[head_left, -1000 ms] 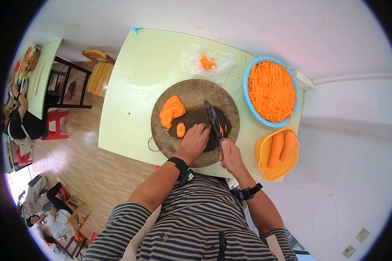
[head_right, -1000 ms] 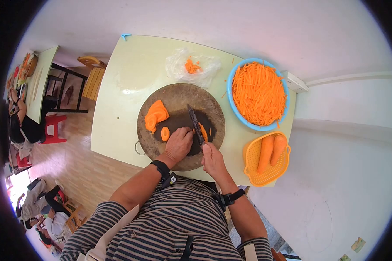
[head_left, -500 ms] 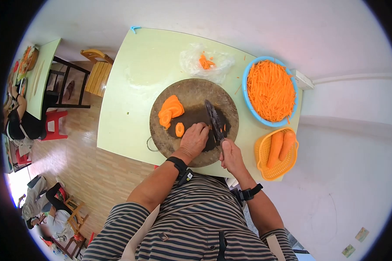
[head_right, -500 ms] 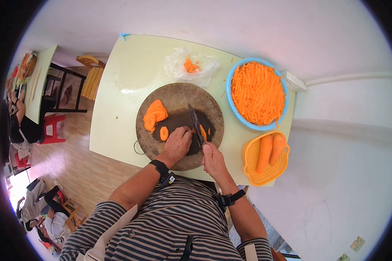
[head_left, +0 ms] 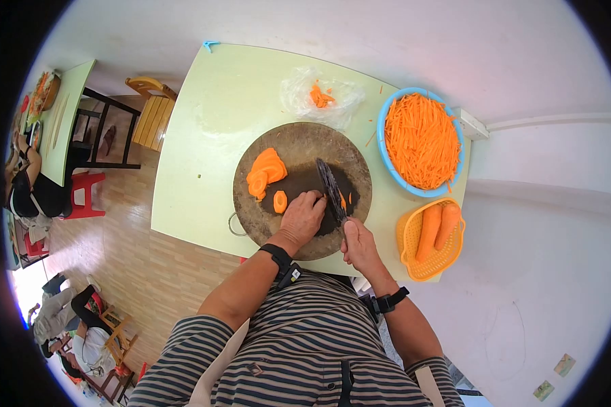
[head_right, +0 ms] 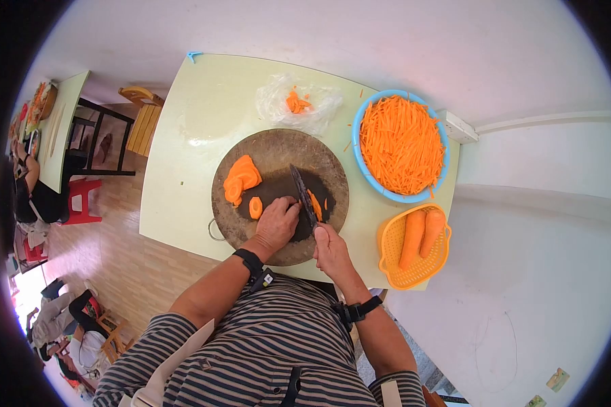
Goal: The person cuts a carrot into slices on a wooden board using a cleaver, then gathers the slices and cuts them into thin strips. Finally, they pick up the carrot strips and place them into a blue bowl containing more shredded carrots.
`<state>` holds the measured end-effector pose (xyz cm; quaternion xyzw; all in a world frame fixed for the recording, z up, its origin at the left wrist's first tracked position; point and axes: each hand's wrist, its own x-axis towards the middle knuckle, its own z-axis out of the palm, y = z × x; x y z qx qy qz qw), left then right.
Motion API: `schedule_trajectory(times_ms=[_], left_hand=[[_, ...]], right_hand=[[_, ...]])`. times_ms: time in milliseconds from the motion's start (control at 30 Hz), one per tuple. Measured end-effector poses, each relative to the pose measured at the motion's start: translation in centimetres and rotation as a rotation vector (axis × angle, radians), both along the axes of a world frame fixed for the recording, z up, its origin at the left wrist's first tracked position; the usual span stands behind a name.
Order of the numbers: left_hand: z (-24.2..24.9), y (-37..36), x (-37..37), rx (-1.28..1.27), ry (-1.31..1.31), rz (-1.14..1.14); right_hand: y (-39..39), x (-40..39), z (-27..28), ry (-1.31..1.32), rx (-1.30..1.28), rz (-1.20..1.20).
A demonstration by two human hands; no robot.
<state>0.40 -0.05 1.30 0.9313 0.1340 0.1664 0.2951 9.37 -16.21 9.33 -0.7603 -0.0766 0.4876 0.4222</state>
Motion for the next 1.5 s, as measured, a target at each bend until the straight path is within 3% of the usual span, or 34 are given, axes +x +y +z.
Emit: schedule_trajectory(times_ms=[367,733,1067,1200,1500], left_hand=[[-0.4,-0.1,0.0,-0.008,0.020,0.001],[-0.6,-0.2,0.1,-0.035,-0.032,0.042],[0.1,0.2,-0.3,-0.239,-0.186,0.076],[1.8,0.4,-1.6,-0.157,-0.176,0.057],[1.4,2.4,-7.1,-0.149,-0.080,0.326]], right_hand=[[0.8,0.5,-0.8,-0.040,0.025,0.029],[-0.7,0.6,0.1,0.038,0.081,-0.169],[-2.5,-0.2,0.1,0.120,0.026,-0.019],[-2.9,0.6,0.2,0.068,0.000,-0.015],[-2.9,0.2,0.6,-0.008,0.061,-0.002]])
